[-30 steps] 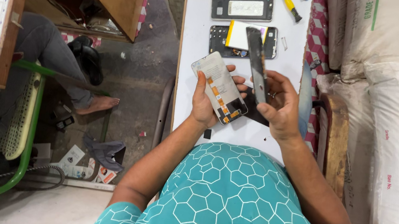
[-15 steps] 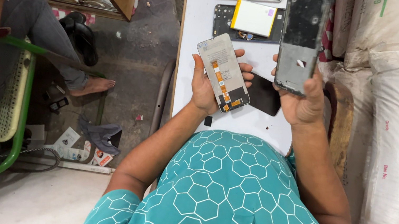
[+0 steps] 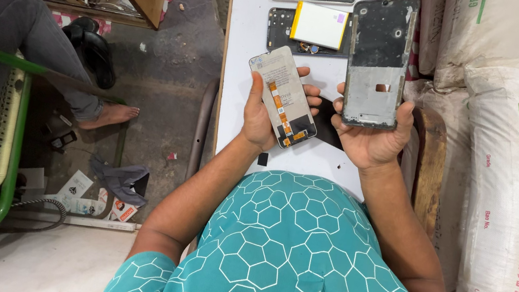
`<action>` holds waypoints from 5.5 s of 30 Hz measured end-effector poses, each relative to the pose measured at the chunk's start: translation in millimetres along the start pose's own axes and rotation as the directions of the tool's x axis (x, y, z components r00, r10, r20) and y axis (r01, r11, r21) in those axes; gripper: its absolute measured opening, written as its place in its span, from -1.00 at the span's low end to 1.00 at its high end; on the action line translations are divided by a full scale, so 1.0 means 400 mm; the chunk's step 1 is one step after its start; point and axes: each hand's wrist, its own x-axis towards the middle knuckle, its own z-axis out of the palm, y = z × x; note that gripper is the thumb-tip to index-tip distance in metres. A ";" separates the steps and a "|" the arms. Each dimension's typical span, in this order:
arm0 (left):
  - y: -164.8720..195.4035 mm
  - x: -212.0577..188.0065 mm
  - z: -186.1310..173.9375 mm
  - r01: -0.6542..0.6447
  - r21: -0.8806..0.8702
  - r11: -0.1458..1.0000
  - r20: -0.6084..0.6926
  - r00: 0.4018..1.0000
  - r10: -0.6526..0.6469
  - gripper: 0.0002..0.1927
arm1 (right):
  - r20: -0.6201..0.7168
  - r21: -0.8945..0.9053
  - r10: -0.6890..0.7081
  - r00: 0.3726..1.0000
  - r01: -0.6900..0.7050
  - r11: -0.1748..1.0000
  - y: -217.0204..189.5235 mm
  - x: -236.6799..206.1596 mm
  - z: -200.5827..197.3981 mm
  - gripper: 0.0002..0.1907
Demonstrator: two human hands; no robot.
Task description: The person works at a repair bench on a disassembled smartphone. They peel the backing from a replacement battery, position it inside the phone body, press it into place, and fit the back cover, then hold up the reassembled phone with both hands.
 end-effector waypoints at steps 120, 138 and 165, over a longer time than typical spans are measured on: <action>0.046 -0.028 0.037 -0.032 -0.159 0.987 -0.121 0.993 0.013 0.12 | 0.016 -0.191 -0.052 0.999 0.054 0.980 0.015 -0.016 0.013 -0.16; 0.071 0.000 0.062 -0.133 -0.243 0.961 -0.345 0.938 0.042 0.09 | -0.013 -0.174 -0.070 0.997 0.067 0.982 0.017 -0.007 0.018 -0.15; 0.079 -0.025 0.098 -0.026 -0.116 0.993 0.255 0.965 0.055 -0.05 | -0.054 -0.111 -0.017 0.998 0.011 0.994 0.020 -0.009 -0.022 -0.12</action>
